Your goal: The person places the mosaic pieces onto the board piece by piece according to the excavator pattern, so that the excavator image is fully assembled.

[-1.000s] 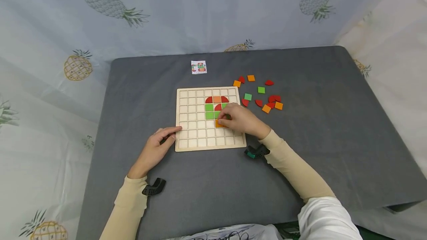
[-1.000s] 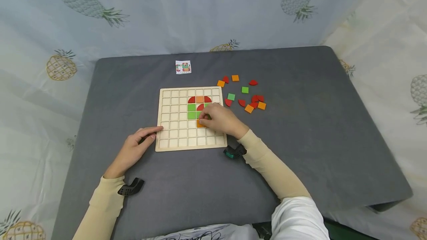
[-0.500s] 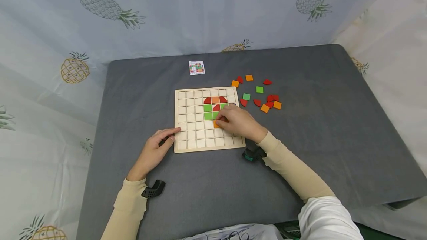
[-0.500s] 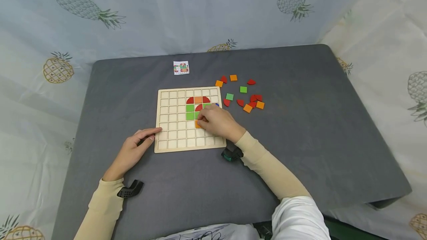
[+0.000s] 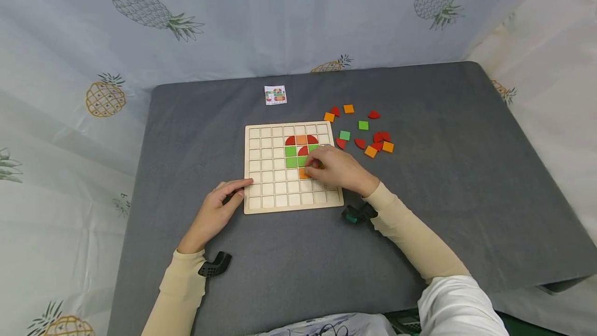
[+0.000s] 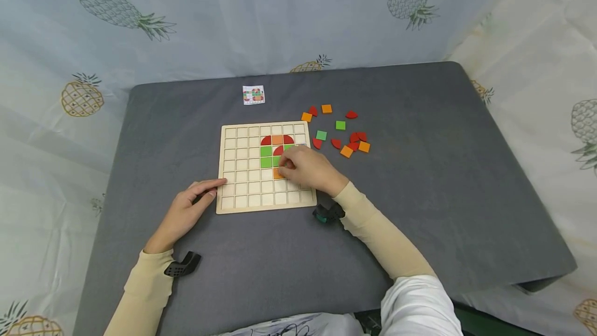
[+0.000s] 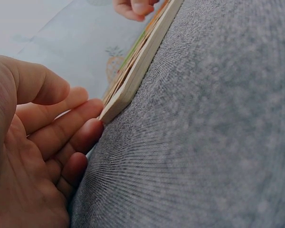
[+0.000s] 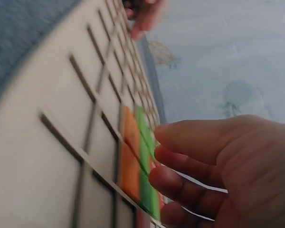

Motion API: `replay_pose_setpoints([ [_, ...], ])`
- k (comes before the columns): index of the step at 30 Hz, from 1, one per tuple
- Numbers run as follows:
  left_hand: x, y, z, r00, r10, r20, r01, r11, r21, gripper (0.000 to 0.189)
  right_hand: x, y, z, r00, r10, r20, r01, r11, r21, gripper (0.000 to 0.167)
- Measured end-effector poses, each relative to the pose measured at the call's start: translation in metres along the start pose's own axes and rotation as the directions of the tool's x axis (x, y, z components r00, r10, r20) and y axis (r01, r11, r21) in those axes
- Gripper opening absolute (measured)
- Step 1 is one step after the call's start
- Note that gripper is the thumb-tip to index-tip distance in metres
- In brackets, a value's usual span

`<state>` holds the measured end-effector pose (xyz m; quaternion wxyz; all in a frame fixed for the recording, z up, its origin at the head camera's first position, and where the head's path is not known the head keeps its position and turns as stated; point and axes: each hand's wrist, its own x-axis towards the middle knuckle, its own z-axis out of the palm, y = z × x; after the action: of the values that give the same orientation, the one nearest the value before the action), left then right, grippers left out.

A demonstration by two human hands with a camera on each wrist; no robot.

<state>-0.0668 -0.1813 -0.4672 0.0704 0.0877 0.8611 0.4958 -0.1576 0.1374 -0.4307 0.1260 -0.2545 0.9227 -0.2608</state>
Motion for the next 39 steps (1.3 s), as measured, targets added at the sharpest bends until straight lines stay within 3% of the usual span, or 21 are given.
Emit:
replay_pose_setpoints([
  [5, 0.001, 0.0, 0.001, 1.0, 0.006, 0.001, -0.006, 1.0, 0.003, 0.033, -0.006, 0.015, -0.027, 0.997, 0.079, 0.019, -0.08, 0.995, 0.059, 0.02],
  [9, 0.0, 0.0, 0.001, 1.0, 0.009, -0.002, -0.009, 1.0, -0.008, 0.033, -0.017, 0.029, -0.049, 0.987, 0.157, 0.04, -0.158, 0.986, 0.045, 0.023],
  [12, 0.0, 0.0, 0.0, 1.0, 0.012, -0.001, -0.012, 1.0, -0.013, 0.033, -0.025, 0.039, -0.057, 0.978, 0.208, 0.014, -0.209, 0.978, 0.017, 0.023],
  [18, -0.001, -0.001, 0.0, 1.0, 0.006, -0.007, -0.006, 1.0, -0.006, 0.033, -0.045, 0.057, -0.058, 0.959, 0.254, -0.124, -0.263, 0.963, -0.058, 0.021],
  [22, 0.0, -0.002, 0.001, 1.0, 0.008, -0.007, -0.008, 1.0, 0.002, 0.033, -0.061, 0.069, -0.057, 0.935, 0.304, -0.182, -0.322, 0.943, -0.081, 0.017],
  [32, 0.001, -0.001, 0.001, 1.0, 0.017, -0.005, -0.017, 1.0, -0.004, 0.033, -0.079, 0.086, -0.054, 0.916, 0.383, -0.123, -0.397, 0.91, -0.123, 0.027],
  [39, 0.001, -0.002, 0.0, 1.0, 0.016, -0.003, -0.016, 1.0, -0.005, 0.033, -0.074, 0.087, -0.047, 0.92, 0.353, -0.17, -0.37, 0.926, -0.081, 0.025],
])
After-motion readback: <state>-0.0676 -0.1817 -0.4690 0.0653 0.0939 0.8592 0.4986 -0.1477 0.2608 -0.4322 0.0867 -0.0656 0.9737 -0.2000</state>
